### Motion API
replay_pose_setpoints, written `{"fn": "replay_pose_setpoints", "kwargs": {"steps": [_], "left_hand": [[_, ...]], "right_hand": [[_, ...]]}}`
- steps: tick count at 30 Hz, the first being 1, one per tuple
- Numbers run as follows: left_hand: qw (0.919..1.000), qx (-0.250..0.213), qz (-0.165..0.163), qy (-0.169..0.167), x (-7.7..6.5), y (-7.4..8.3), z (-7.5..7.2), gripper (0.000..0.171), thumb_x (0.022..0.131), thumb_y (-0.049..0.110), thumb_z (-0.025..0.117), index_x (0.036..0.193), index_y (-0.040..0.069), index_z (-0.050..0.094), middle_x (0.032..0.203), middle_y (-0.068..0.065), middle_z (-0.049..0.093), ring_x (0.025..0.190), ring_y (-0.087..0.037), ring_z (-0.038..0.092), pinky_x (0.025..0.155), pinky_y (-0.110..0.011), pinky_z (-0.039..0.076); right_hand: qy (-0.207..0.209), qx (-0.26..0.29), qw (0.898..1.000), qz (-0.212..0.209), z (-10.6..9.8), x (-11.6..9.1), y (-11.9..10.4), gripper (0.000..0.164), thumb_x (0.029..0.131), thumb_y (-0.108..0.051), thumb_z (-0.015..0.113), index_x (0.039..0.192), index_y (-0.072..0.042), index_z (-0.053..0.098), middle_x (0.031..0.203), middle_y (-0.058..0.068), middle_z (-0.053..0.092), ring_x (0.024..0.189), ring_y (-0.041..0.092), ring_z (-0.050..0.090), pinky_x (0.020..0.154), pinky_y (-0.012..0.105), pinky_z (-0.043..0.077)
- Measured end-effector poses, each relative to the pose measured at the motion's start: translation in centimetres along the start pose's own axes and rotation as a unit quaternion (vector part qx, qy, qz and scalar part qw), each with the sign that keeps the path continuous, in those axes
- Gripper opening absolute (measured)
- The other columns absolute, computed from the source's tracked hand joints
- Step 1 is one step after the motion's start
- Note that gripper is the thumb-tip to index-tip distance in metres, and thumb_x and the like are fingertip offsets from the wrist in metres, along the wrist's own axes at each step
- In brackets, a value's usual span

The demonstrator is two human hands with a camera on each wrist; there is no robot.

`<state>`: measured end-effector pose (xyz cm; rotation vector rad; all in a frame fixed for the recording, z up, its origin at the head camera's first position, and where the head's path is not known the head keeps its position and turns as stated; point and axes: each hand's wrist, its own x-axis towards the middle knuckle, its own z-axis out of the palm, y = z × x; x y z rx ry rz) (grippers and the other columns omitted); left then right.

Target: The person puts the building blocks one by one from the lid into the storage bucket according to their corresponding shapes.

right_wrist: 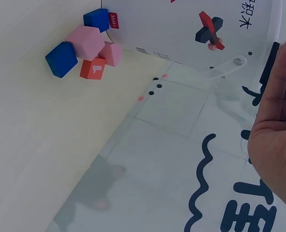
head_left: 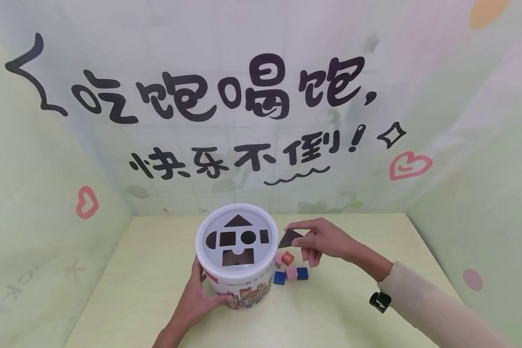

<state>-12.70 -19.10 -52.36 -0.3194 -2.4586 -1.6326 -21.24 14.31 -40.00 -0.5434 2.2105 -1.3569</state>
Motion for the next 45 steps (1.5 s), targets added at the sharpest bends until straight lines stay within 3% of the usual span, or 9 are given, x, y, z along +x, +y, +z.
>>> {"fn": "replay_pose_setpoints", "kwargs": {"steps": [4,10,14,21,25,27,33,39,45], "left_hand": [[1.0000,0.000,0.006,0.003,0.0,-0.5,0.1,0.133,0.057,0.021,0.095,0.157,0.023,0.008,0.148,-0.016,0.041,0.133,-0.034,0.039,0.105,-0.063,0.040],[0.9999,0.005,0.005,0.009,-0.1,-3.0,0.6,0.135,0.055,0.026,0.096,0.157,0.030,0.006,0.151,-0.006,0.038,0.135,-0.029,0.039,0.107,-0.060,0.040],[1.0000,0.006,0.005,0.005,-0.3,-3.9,0.8,0.136,0.056,0.032,0.095,0.156,0.033,0.004,0.153,-0.006,0.035,0.136,-0.030,0.038,0.107,-0.061,0.039],[1.0000,0.003,-0.001,0.002,-0.4,-3.8,1.1,0.137,0.055,0.036,0.095,0.157,0.033,0.003,0.154,-0.005,0.034,0.136,-0.032,0.038,0.106,-0.062,0.039],[1.0000,0.005,0.007,0.005,-0.4,-3.7,1.1,0.137,0.056,0.034,0.095,0.157,0.032,0.003,0.154,-0.006,0.034,0.136,-0.032,0.038,0.105,-0.062,0.040],[1.0000,0.003,0.004,0.005,-0.5,-2.8,1.0,0.137,0.056,0.031,0.095,0.157,0.030,0.003,0.154,-0.009,0.034,0.136,-0.033,0.038,0.106,-0.062,0.040],[1.0000,0.005,-0.002,0.007,-0.3,-3.1,1.1,0.137,0.056,0.034,0.095,0.157,0.032,0.003,0.153,-0.007,0.035,0.135,-0.030,0.040,0.106,-0.061,0.041],[0.9999,0.013,0.003,0.002,0.0,-3.5,0.9,0.136,0.056,0.039,0.094,0.157,0.033,0.003,0.153,-0.007,0.035,0.134,-0.032,0.041,0.105,-0.061,0.042],[0.9998,0.018,-0.007,0.008,0.2,-3.3,0.8,0.136,0.056,0.032,0.095,0.156,0.032,0.004,0.154,-0.008,0.034,0.135,-0.030,0.040,0.105,-0.059,0.042]], "right_hand": [[-0.001,0.003,1.000,-0.011,0.1,0.1,-0.7,0.043,0.092,-0.025,0.067,0.134,-0.017,0.059,0.069,0.017,0.067,0.051,0.021,0.064,0.056,0.041,0.062],[0.003,0.011,1.000,-0.017,1.1,1.1,-1.5,0.042,0.092,-0.024,0.068,0.133,-0.019,0.060,0.069,0.017,0.068,0.050,0.020,0.064,0.056,0.040,0.061],[0.010,0.021,1.000,-0.016,1.7,1.8,-1.8,0.041,0.092,-0.022,0.068,0.132,-0.017,0.060,0.068,0.019,0.068,0.049,0.020,0.064,0.055,0.042,0.061],[0.013,0.037,0.999,-0.011,2.5,3.1,-2.3,0.045,0.090,-0.020,0.069,0.133,-0.013,0.059,0.063,0.014,0.065,0.048,0.026,0.064,0.051,0.040,0.060],[0.008,0.033,0.999,-0.008,3.1,4.0,-3.0,0.042,0.091,-0.019,0.068,0.132,-0.014,0.060,0.063,0.013,0.065,0.046,0.022,0.062,0.047,0.036,0.058],[0.007,0.030,0.999,-0.009,3.3,4.5,-3.5,0.042,0.091,-0.018,0.068,0.131,-0.014,0.060,0.062,0.013,0.065,0.045,0.019,0.060,0.047,0.036,0.058],[0.011,0.033,0.999,-0.012,4.0,5.8,-4.7,0.038,0.092,-0.013,0.066,0.129,-0.010,0.061,0.060,0.011,0.064,0.042,0.015,0.057,0.045,0.034,0.058],[0.013,-0.021,1.000,-0.014,4.9,6.8,-5.3,0.037,0.094,-0.014,0.064,0.130,-0.008,0.062,0.058,0.009,0.064,0.041,0.016,0.057,0.042,0.029,0.055],[0.032,-0.078,0.996,-0.009,5.5,7.8,-5.9,0.035,0.095,-0.015,0.063,0.129,-0.007,0.063,0.055,0.007,0.063,0.039,0.015,0.056,0.042,0.030,0.055]]}}
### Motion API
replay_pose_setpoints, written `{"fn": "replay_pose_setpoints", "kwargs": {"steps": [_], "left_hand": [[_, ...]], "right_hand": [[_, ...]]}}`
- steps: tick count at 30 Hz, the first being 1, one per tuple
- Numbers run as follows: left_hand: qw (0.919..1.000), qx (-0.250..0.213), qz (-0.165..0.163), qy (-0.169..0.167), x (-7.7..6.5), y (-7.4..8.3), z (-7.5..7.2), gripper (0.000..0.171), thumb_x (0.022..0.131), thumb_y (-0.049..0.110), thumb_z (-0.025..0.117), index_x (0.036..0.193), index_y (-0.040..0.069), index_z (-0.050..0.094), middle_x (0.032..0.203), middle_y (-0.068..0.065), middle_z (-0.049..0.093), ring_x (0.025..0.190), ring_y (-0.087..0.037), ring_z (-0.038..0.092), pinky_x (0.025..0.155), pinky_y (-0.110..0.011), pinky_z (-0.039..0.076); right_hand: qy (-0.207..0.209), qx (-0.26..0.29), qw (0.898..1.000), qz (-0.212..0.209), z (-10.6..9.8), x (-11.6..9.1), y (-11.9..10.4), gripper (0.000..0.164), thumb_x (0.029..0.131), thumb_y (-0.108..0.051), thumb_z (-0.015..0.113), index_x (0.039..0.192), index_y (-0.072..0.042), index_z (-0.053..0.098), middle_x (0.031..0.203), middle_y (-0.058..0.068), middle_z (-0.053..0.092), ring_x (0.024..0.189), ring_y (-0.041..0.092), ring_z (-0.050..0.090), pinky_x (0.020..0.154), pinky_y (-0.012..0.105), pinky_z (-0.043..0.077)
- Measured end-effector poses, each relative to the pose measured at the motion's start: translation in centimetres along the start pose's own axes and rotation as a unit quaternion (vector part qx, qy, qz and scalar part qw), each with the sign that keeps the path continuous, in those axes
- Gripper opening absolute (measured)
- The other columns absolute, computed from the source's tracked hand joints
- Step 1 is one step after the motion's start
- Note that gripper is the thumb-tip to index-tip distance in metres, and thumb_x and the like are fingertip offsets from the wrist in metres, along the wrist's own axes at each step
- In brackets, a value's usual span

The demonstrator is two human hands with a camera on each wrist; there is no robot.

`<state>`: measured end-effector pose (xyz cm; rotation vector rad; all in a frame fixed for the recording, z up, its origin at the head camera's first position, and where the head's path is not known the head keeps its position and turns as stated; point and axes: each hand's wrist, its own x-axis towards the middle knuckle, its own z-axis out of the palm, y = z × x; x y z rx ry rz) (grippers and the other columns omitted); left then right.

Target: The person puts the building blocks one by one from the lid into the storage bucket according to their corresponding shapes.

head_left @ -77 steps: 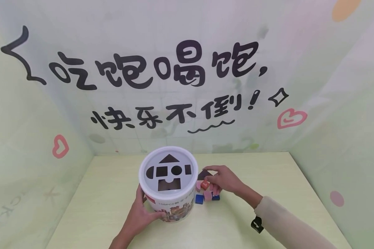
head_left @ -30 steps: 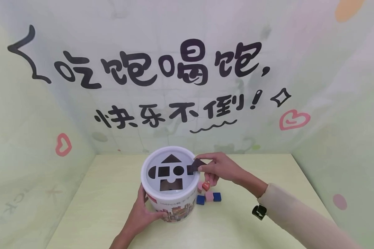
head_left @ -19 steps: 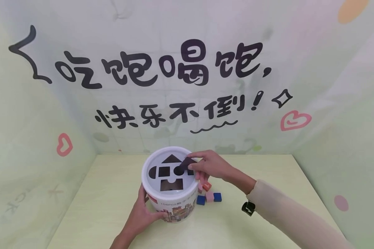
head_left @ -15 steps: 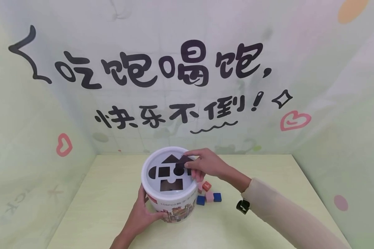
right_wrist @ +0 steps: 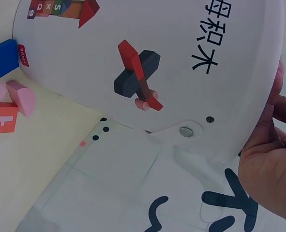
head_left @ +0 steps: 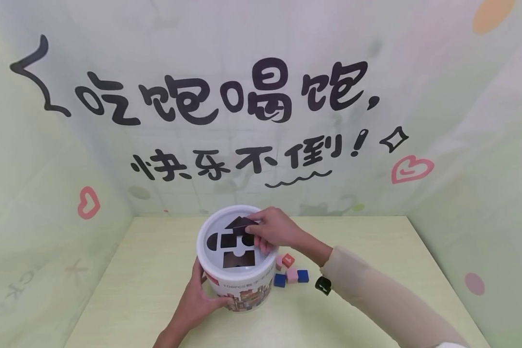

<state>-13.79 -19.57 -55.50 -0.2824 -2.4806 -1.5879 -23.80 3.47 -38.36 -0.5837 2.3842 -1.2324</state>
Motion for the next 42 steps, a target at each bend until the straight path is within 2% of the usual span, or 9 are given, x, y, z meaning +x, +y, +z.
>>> {"fn": "replay_pose_setpoints", "kwargs": {"steps": [4,6,10,17,20,24,29,42], "left_hand": [[1.0000,0.000,-0.001,0.000,-0.2,1.4,-0.1,0.135,0.057,0.026,0.095,0.157,0.025,0.005,0.153,-0.014,0.035,0.134,-0.034,0.040,0.105,-0.061,0.042],[1.0000,-0.001,0.002,-0.002,-0.2,2.4,-0.3,0.134,0.057,0.024,0.095,0.157,0.023,0.005,0.152,-0.017,0.035,0.134,-0.036,0.040,0.104,-0.062,0.042],[0.9999,-0.006,0.007,-0.006,-0.3,3.6,-0.5,0.134,0.058,0.022,0.095,0.157,0.024,0.006,0.150,-0.018,0.037,0.132,-0.036,0.040,0.103,-0.062,0.043],[0.9999,-0.012,0.005,-0.003,0.0,0.8,0.2,0.137,0.055,0.025,0.096,0.156,0.032,0.005,0.153,-0.009,0.036,0.136,-0.030,0.037,0.104,-0.062,0.041],[0.9999,-0.007,0.012,-0.002,0.1,0.2,0.2,0.137,0.054,0.029,0.096,0.156,0.033,0.005,0.153,-0.007,0.036,0.137,-0.029,0.037,0.104,-0.061,0.042],[0.9999,-0.002,0.014,-0.004,0.1,-0.2,0.1,0.137,0.054,0.031,0.096,0.156,0.033,0.005,0.154,-0.007,0.035,0.137,-0.030,0.037,0.104,-0.059,0.043],[0.9999,-0.009,0.010,-0.005,0.1,-0.6,0.0,0.138,0.053,0.026,0.096,0.157,0.030,0.005,0.154,-0.010,0.034,0.137,-0.032,0.036,0.105,-0.062,0.041],[0.9998,-0.009,0.012,-0.009,0.0,-0.5,-0.1,0.135,0.056,0.034,0.095,0.157,0.032,0.005,0.152,-0.005,0.037,0.136,-0.032,0.037,0.104,-0.064,0.041]], "right_hand": [[0.017,-0.027,0.999,-0.005,0.4,0.5,-0.1,0.034,0.096,-0.017,0.061,0.129,-0.008,0.064,0.054,0.005,0.063,0.040,0.015,0.058,0.045,0.030,0.057],[0.029,-0.035,0.999,-0.009,0.6,0.8,-0.1,0.028,0.097,-0.017,0.061,0.122,-0.007,0.067,0.055,0.004,0.062,0.041,0.015,0.059,0.045,0.029,0.057],[0.051,-0.027,0.998,-0.007,0.9,1.1,0.0,0.023,0.096,-0.017,0.061,0.115,-0.006,0.068,0.055,0.004,0.062,0.041,0.016,0.060,0.045,0.030,0.057],[0.068,-0.009,0.997,0.022,0.8,0.9,-0.2,0.036,0.092,-0.015,0.066,0.127,-0.004,0.065,0.055,0.006,0.063,0.040,0.016,0.059,0.043,0.030,0.057],[0.072,0.022,0.997,0.029,0.4,0.6,0.1,0.036,0.092,-0.014,0.066,0.127,-0.004,0.064,0.057,0.007,0.064,0.040,0.016,0.059,0.044,0.031,0.057],[0.067,0.063,0.995,0.029,-0.1,0.1,0.7,0.035,0.092,-0.015,0.065,0.126,-0.004,0.065,0.059,0.010,0.065,0.042,0.017,0.059,0.046,0.032,0.058],[0.074,0.078,0.994,0.026,-0.8,-0.5,1.5,0.033,0.093,-0.017,0.065,0.123,-0.004,0.066,0.061,0.010,0.065,0.045,0.016,0.061,0.048,0.032,0.059],[0.124,0.128,0.982,0.060,-2.8,-1.3,4.7,0.037,0.094,-0.020,0.065,0.127,-0.005,0.063,0.067,0.016,0.066,0.047,0.016,0.060,0.051,0.029,0.059]]}}
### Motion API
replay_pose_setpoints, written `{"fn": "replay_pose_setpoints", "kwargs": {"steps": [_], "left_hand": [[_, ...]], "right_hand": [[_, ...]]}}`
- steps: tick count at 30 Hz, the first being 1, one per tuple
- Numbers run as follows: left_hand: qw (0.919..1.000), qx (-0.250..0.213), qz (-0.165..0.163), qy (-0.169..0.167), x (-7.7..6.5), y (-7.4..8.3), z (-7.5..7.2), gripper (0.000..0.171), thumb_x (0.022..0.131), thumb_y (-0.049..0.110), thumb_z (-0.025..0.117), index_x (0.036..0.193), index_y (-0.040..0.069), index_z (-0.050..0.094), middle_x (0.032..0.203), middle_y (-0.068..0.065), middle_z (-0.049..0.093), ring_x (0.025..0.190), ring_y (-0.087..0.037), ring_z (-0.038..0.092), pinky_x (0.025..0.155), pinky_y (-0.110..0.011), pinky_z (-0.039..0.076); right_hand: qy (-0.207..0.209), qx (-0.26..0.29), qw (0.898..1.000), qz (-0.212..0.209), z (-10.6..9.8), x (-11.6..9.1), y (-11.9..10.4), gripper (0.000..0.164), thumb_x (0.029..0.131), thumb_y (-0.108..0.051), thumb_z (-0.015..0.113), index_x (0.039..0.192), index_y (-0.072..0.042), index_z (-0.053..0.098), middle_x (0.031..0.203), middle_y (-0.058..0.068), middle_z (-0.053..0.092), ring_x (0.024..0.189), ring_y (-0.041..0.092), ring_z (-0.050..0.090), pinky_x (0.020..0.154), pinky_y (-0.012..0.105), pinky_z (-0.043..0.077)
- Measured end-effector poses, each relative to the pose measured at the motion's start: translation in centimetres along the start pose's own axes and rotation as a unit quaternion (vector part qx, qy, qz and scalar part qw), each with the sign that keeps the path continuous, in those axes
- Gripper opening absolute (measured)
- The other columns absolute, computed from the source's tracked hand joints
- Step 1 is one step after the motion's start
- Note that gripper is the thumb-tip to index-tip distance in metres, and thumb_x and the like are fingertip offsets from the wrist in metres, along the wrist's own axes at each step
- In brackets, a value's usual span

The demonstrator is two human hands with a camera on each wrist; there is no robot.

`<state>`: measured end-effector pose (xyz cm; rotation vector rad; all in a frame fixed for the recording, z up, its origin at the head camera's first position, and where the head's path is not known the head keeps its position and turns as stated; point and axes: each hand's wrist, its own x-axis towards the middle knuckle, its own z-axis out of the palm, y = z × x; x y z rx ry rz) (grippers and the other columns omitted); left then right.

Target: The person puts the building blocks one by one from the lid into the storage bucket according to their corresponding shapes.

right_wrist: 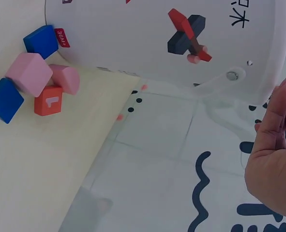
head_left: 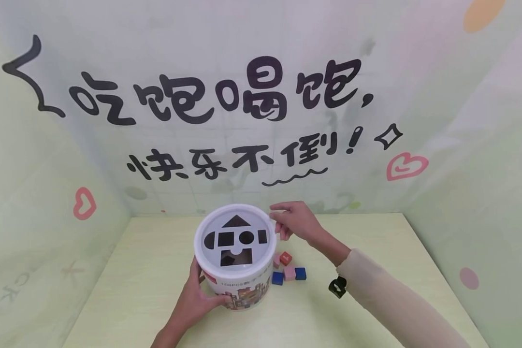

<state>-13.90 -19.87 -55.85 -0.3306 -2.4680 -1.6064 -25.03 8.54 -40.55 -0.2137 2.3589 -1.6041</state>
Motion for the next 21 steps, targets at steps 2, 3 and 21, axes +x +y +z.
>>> {"fn": "replay_pose_setpoints", "kwargs": {"steps": [2,3,21], "left_hand": [[1.0000,-0.002,0.000,0.001,0.0,0.0,0.1,0.136,0.055,0.032,0.095,0.156,0.034,0.005,0.152,-0.004,0.037,0.137,-0.030,0.037,0.104,-0.063,0.041],[1.0000,-0.004,-0.002,0.002,0.0,0.3,0.1,0.136,0.055,0.030,0.096,0.156,0.032,0.005,0.152,-0.005,0.037,0.136,-0.031,0.037,0.104,-0.064,0.040],[0.9999,-0.013,-0.004,0.004,0.0,0.5,0.0,0.136,0.054,0.025,0.096,0.156,0.033,0.007,0.152,-0.005,0.036,0.137,-0.029,0.035,0.105,-0.066,0.038]], "right_hand": [[0.006,0.002,1.000,0.004,-0.5,0.1,0.8,0.036,0.094,-0.020,0.064,0.126,-0.004,0.064,0.067,0.016,0.066,0.047,0.017,0.060,0.052,0.029,0.059],[0.009,0.003,1.000,0.008,-0.7,0.2,1.2,0.035,0.094,-0.020,0.064,0.126,-0.004,0.064,0.067,0.016,0.066,0.047,0.017,0.060,0.053,0.029,0.060],[0.014,-0.008,0.998,0.053,-1.2,-1.6,10.5,0.040,0.094,-0.019,0.063,0.127,0.003,0.061,0.067,0.017,0.065,0.047,0.015,0.058,0.051,0.028,0.058]]}}
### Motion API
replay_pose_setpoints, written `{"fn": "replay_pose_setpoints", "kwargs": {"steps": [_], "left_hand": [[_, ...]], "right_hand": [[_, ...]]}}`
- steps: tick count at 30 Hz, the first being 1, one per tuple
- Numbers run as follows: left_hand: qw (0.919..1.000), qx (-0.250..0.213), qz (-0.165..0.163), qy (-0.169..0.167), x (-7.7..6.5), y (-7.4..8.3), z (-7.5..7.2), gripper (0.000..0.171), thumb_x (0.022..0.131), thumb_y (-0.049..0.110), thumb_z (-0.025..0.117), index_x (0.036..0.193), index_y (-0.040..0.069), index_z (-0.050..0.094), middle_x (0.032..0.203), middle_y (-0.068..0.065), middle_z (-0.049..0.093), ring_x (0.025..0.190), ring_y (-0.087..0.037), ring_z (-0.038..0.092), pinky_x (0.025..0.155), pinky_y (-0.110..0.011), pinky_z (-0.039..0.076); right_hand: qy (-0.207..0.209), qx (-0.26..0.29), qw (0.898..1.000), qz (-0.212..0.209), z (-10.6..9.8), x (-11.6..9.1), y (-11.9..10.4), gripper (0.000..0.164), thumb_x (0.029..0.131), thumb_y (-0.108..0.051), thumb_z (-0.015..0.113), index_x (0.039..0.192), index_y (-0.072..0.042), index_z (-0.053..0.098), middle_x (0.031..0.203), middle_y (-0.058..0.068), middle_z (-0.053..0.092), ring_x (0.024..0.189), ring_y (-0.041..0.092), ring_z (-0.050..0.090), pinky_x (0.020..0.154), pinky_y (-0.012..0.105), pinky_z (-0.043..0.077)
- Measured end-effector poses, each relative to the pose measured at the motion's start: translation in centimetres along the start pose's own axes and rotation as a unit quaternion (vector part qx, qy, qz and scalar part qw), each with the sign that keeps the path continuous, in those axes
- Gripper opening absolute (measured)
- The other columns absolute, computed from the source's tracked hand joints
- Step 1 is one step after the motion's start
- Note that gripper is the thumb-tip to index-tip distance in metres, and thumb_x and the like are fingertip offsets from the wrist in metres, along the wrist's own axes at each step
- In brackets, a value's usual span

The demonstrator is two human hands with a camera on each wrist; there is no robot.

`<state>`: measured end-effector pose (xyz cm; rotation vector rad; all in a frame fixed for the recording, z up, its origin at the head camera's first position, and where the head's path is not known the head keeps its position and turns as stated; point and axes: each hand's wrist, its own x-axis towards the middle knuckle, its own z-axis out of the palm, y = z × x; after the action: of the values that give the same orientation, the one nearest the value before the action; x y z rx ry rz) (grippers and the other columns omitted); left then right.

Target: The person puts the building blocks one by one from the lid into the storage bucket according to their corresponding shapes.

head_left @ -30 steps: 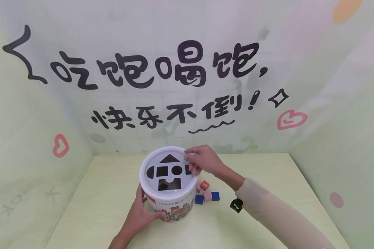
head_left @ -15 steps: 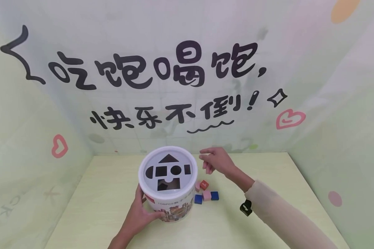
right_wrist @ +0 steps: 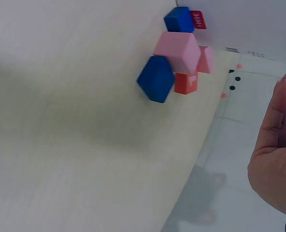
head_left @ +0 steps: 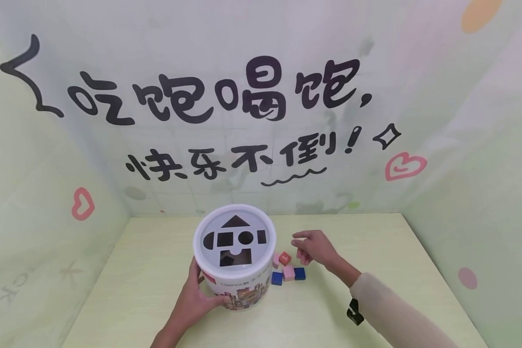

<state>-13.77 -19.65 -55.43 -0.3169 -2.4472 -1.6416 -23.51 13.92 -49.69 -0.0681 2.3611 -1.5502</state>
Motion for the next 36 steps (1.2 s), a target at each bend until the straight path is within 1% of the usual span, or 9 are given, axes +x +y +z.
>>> {"fn": "replay_pose_setpoints", "kwargs": {"steps": [4,9,13,17,20,25,28,31,36], "left_hand": [[1.0000,-0.001,0.007,-0.007,0.1,-0.5,0.0,0.136,0.055,0.029,0.096,0.156,0.032,0.005,0.153,-0.006,0.035,0.138,-0.032,0.034,0.104,-0.067,0.037],[0.9999,0.003,0.010,-0.010,0.0,-0.6,0.0,0.136,0.056,0.032,0.095,0.157,0.030,0.004,0.153,-0.010,0.034,0.138,-0.036,0.033,0.103,-0.068,0.038],[1.0000,0.002,0.004,-0.008,-0.1,-0.7,0.0,0.136,0.056,0.031,0.095,0.156,0.033,0.004,0.154,-0.009,0.034,0.139,-0.035,0.033,0.103,-0.067,0.038],[1.0000,0.000,-0.006,-0.005,0.0,-0.5,0.1,0.137,0.054,0.026,0.096,0.156,0.034,0.004,0.154,-0.007,0.033,0.139,-0.031,0.032,0.105,-0.066,0.037],[0.9999,-0.001,-0.011,-0.002,-0.1,0.0,0.1,0.137,0.054,0.023,0.096,0.156,0.033,0.005,0.154,-0.009,0.034,0.139,-0.031,0.032,0.105,-0.066,0.037],[1.0000,-0.005,-0.006,-0.003,-0.1,2.1,-0.2,0.133,0.057,0.021,0.095,0.157,0.029,0.007,0.152,-0.014,0.034,0.138,-0.036,0.032,0.105,-0.067,0.037],[1.0000,-0.006,-0.004,-0.005,-0.2,3.1,-0.4,0.131,0.058,0.021,0.095,0.156,0.030,0.008,0.151,-0.015,0.036,0.137,-0.036,0.034,0.104,-0.066,0.038],[1.0000,-0.006,-0.003,-0.003,-0.2,3.5,-0.4,0.131,0.057,0.021,0.095,0.156,0.030,0.009,0.151,-0.015,0.036,0.136,-0.035,0.034,0.104,-0.066,0.038],[1.0000,-0.005,-0.005,-0.001,-0.3,3.0,-0.3,0.132,0.057,0.022,0.095,0.156,0.029,0.008,0.151,-0.015,0.036,0.136,-0.035,0.034,0.104,-0.066,0.039]], "right_hand": [[-0.003,0.000,1.000,0.014,0.2,-0.5,2.1,0.041,0.095,-0.018,0.062,0.129,0.005,0.059,0.063,0.009,0.063,0.047,0.014,0.057,0.050,0.028,0.058],[0.003,-0.004,0.999,0.033,0.6,-1.1,4.1,0.040,0.095,-0.017,0.062,0.128,0.006,0.059,0.062,0.006,0.062,0.046,0.013,0.056,0.049,0.027,0.057],[0.006,-0.003,0.999,0.047,1.1,-1.4,5.3,0.039,0.094,-0.017,0.062,0.126,0.005,0.060,0.060,0.005,0.061,0.046,0.012,0.055,0.047,0.026,0.056],[0.002,-0.011,0.999,0.049,1.6,-1.7,6.3,0.037,0.094,-0.017,0.062,0.124,0.004,0.062,0.059,0.004,0.060,0.047,0.012,0.054,0.047,0.024,0.054],[-0.004,-0.016,0.999,0.047,1.9,-2.0,7.0,0.037,0.093,-0.015,0.063,0.125,0.003,0.062,0.059,0.003,0.060,0.047,0.012,0.055,0.046,0.025,0.054],[-0.015,-0.018,0.999,0.044,2.3,-2.4,8.0,0.041,0.092,-0.012,0.063,0.130,0.002,0.058,0.060,0.003,0.061,0.047,0.012,0.055,0.046,0.025,0.053],[-0.020,-0.016,0.999,0.048,2.6,-2.5,8.5,0.044,0.091,-0.011,0.064,0.133,0.001,0.056,0.059,0.004,0.061,0.046,0.013,0.055,0.045,0.026,0.053],[-0.022,-0.024,0.998,0.050,2.7,-2.5,8.9,0.046,0.091,-0.012,0.066,0.135,-0.002,0.056,0.059,0.004,0.061,0.045,0.013,0.056,0.045,0.025,0.054],[-0.024,-0.037,0.998,0.046,2.8,-2.5,9.3,0.048,0.090,-0.012,0.067,0.136,-0.005,0.055,0.058,0.003,0.061,0.043,0.012,0.056,0.045,0.026,0.054]]}}
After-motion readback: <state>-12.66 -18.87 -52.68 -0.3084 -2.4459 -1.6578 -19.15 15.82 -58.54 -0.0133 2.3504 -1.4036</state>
